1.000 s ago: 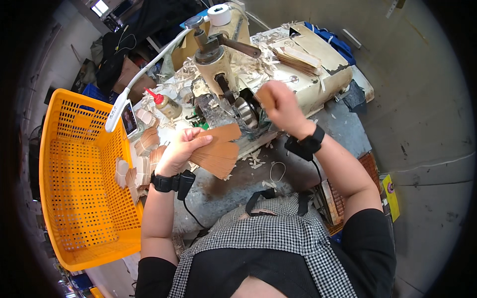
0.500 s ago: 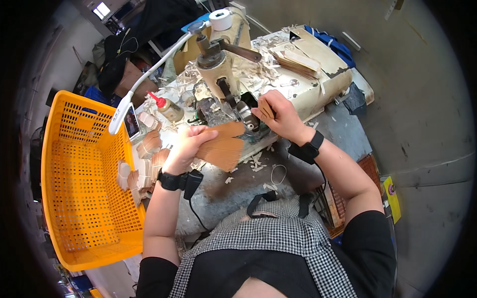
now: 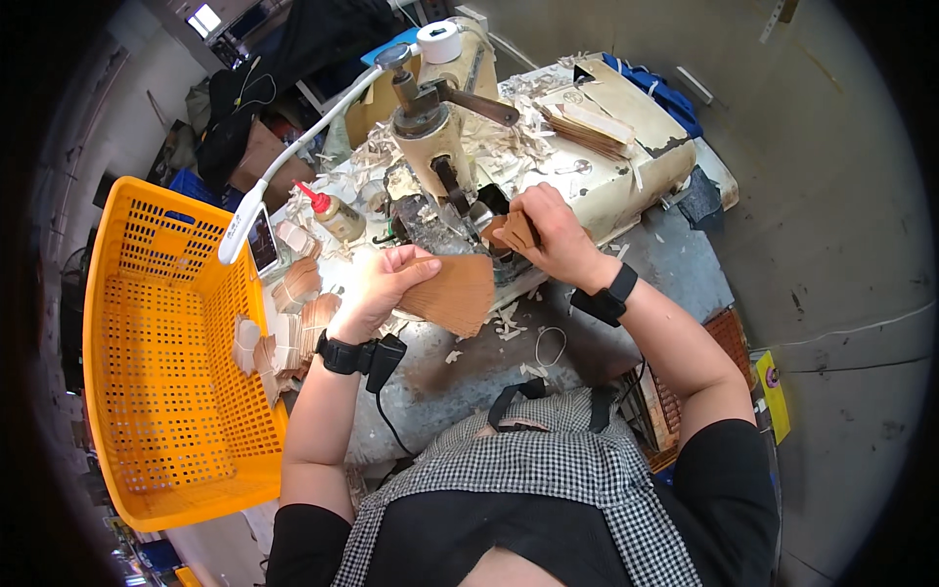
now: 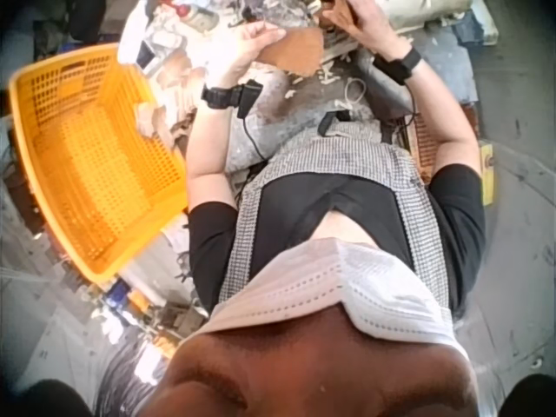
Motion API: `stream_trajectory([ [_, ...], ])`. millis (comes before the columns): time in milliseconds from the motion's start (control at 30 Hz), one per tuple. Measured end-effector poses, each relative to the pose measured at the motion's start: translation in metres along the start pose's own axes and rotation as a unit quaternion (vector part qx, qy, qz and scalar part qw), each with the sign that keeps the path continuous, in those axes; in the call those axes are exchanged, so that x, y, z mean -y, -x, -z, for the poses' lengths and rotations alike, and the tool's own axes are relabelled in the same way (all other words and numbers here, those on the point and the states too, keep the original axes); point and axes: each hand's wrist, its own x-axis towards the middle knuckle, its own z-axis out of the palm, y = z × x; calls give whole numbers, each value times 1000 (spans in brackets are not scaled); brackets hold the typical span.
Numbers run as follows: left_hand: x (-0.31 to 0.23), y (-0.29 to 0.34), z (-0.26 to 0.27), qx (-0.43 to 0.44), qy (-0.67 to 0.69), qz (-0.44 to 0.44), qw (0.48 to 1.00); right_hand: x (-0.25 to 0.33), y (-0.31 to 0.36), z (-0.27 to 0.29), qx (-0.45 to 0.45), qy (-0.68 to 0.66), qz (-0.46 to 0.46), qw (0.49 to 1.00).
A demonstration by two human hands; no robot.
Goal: Skiving the edges of leather shoe components using a specialized machine.
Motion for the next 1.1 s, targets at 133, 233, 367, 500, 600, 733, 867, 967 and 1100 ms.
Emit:
stream_trajectory([
  [133, 3, -1, 0, -1, -15, -13, 1000, 3, -2, 1, -41, -52, 9, 998],
  [233, 2, -1, -1, -5, -24, -17, 1000, 3, -2, 3, -40, -43, 20, 998],
  [367, 3, -2, 0, 0, -16, -11, 1000, 2, -3, 2, -41, -30, 22, 998],
  [500, 5, -4, 1, 2, -11, -7, 1000, 0, -2, 0, -30, -31, 4, 999],
  [600, 5, -3, 0, -3, -9, -4, 1000, 3, -4, -1, -51, -37, 22, 998],
  [733, 9, -4, 0, -6, 8, -11, 1000, 2, -3, -2, -47, -24, 22, 998],
  [867, 12, -5, -1, -16, 14, -20, 1000, 3, -3, -1, -44, -13, 24, 999],
  [967, 11, -4, -3, -19, 14, -18, 1000, 2, -2, -2, -44, -9, 29, 999],
  [1100, 13, -5, -2, -23, 18, -16, 999, 3, -1, -2, -42, -3, 31, 999],
])
